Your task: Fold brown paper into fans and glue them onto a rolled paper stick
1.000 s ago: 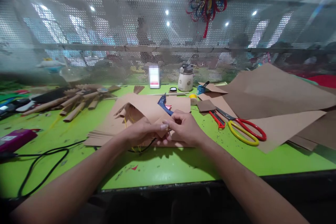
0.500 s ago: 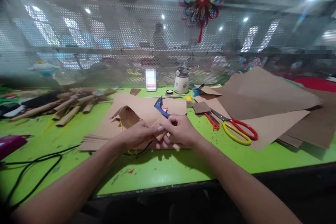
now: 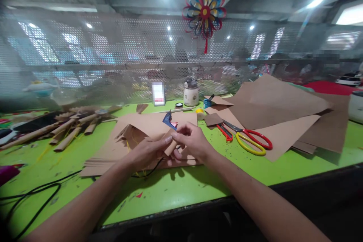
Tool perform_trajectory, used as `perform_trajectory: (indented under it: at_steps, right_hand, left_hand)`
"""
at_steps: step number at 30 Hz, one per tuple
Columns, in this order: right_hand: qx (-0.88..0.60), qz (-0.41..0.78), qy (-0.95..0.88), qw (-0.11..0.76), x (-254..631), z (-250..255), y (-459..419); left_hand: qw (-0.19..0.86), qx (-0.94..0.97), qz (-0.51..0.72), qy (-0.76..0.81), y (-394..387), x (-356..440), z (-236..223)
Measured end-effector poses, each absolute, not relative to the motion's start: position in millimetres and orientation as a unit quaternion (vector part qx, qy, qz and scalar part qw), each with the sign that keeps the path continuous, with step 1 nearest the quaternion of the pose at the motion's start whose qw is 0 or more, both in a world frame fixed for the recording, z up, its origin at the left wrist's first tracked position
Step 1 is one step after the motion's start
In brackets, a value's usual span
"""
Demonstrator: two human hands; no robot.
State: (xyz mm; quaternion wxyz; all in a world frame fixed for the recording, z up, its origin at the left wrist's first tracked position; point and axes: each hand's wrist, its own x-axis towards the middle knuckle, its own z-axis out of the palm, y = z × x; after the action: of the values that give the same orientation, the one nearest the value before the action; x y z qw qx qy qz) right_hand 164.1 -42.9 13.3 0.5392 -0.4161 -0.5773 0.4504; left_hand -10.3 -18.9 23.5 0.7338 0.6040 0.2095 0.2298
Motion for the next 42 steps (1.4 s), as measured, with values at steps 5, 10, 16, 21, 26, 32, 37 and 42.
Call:
perform_trajectory:
  at_steps: [5, 10, 16, 21, 26, 32, 37, 42]
  right_hand:
    - [-0.417, 0.491, -0.570, 0.510, 165, 19, -46]
    - [-0.403, 0.521, -0.537, 0.527, 165, 14, -43]
    - [-0.362, 0.551, -0.526, 0.536, 162, 12, -44]
    - [-0.320, 0.590, -0.516, 0.532, 159, 14, -48]
    - [-0.327, 0.581, -0.520, 0.534, 160, 9, -45]
    - [-0.387, 0.466, -0.553, 0.572, 165, 4, -38]
    - [-0.381, 0.487, -0.528, 0.583, 168, 6, -35]
    - [-0.353, 0.569, -0.517, 0.533, 168, 7, -36]
  left_hand:
    - [0.704, 0.627, 0.246, 0.225, -15, -10, 21]
    - [0.699, 0.626, 0.253, 0.236, -15, -7, 17]
    - [0.688, 0.617, 0.271, 0.268, -17, -7, 17]
    - [0.723, 0.583, 0.280, 0.244, -18, -3, 12]
    - [0.710, 0.586, 0.294, 0.259, -20, -2, 13]
    - [0.624, 0.630, 0.328, 0.326, -12, -8, 14]
    - [0.590, 0.662, 0.318, 0.334, -8, -10, 15]
    - [0.550, 0.682, 0.339, 0.341, -11, -9, 17]
